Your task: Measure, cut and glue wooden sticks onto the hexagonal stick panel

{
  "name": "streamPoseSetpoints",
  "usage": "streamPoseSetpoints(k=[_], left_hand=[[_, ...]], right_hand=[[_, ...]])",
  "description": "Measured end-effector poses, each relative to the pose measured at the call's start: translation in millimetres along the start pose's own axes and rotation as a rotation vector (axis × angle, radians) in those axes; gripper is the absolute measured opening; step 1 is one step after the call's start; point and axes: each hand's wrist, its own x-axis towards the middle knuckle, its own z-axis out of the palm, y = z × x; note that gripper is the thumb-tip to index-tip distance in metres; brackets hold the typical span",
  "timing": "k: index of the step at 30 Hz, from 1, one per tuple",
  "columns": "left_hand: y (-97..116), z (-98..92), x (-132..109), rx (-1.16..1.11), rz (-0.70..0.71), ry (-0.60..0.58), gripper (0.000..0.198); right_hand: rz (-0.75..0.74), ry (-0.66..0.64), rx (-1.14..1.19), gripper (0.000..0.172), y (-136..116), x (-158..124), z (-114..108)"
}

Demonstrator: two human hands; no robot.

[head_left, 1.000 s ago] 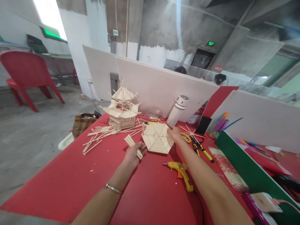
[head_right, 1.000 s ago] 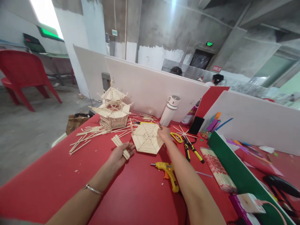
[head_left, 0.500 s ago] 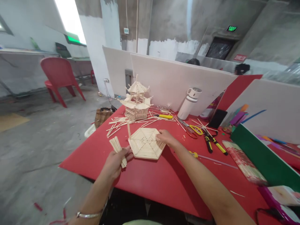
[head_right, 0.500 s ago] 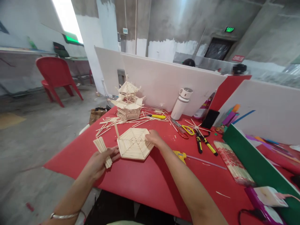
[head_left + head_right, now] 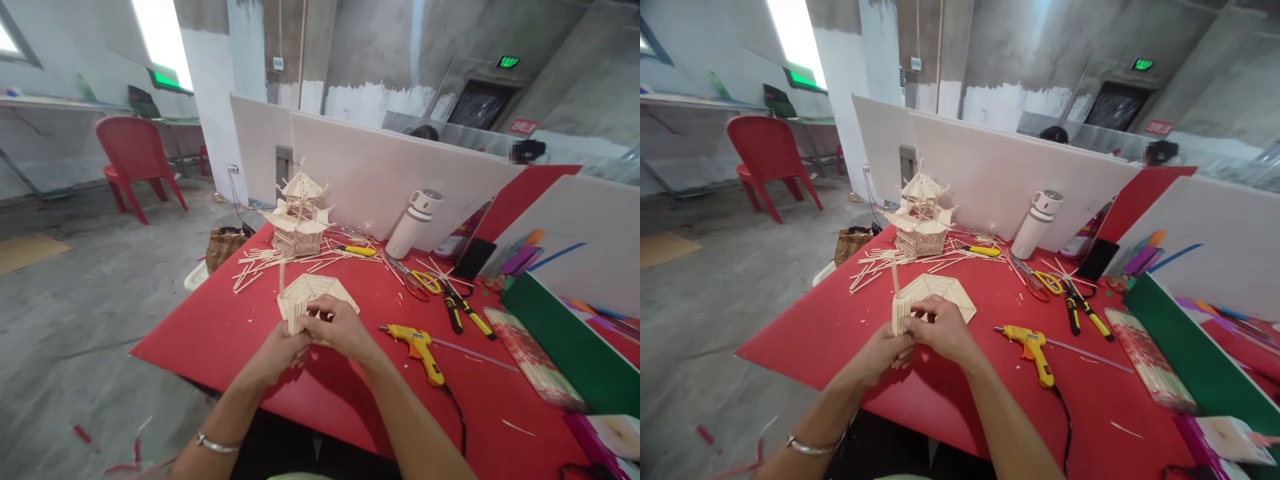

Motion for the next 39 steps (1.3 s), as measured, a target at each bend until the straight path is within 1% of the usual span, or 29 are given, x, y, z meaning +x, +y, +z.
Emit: streamPoseSetpoints(k=[3, 6, 10, 14, 20, 22, 25, 27, 30, 32, 33, 35, 37, 38, 39], left_hand=[[-1, -2.9, 1, 0.008, 0.003, -0.013, 0.056], [-2, -6.7, 1, 0.018, 0.007, -0.006, 0.052], [-3, -7.1, 1, -0.01, -0.007, -0.037, 0.051], [-3, -4.0, 3, -0.038, -0.004, -0.048, 0.052], [3, 0.2, 4, -0.089, -0.037, -0.058, 0.055], [5, 1.1, 4, -0.098, -0.032, -0.036, 0.056], [5, 3.1, 4, -0.094, -0.018, 0.034, 0.055], [5, 5.1, 5, -0.06, -0.026, 0.047, 0.056], [5, 6.2, 9, 0.062, -0.045, 0.05, 0.059], [6, 3.4, 13, 0.19, -0.047, 0.099, 0.059], [7, 0.9, 15, 0.277, -0.041, 0.147, 0.057], [10, -4.6, 19, 0.497, -0.008, 0.278, 0.048], [16, -7.5, 22, 0.78, 0.019, 0.387, 0.036], [21, -6.8, 23, 0.93, 0.018, 0.4, 0.031], [25, -4.4, 26, 1.075, 0.0, 0.385, 0.027]], right_hand=[[-0.003, 0.016, 0.035, 0.02, 3, 6, 3], [-0.038, 0.024, 0.011, 0.015, 7, 8, 2], [-0.018, 0.041, 0.019, 0.017, 9, 7, 1], [0.045, 0.048, 0.142, 0.018, 8, 6, 2], [0.065, 0.076, 0.294, 0.025, 15, 6, 2], [0.079, 0.111, 0.328, 0.028, 21, 6, 2], [0.095, 0.172, 0.363, 0.029, 29, 6, 3], [0.095, 0.181, 0.377, 0.03, 32, 5, 4], [0.097, 0.215, 0.381, 0.035, 34, 3, 3], [0.1, 0.314, 0.419, 0.038, 35, 4, -2], [0.098, 0.385, 0.455, 0.038, 36, 4, -6], [0.091, 0.521, 0.534, 0.039, 40, 6, -14], [0.097, 0.597, 0.584, 0.039, 44, 6, -20], [0.104, 0.607, 0.593, 0.039, 47, 6, -22], [0.111, 0.604, 0.594, 0.04, 49, 6, -23]])
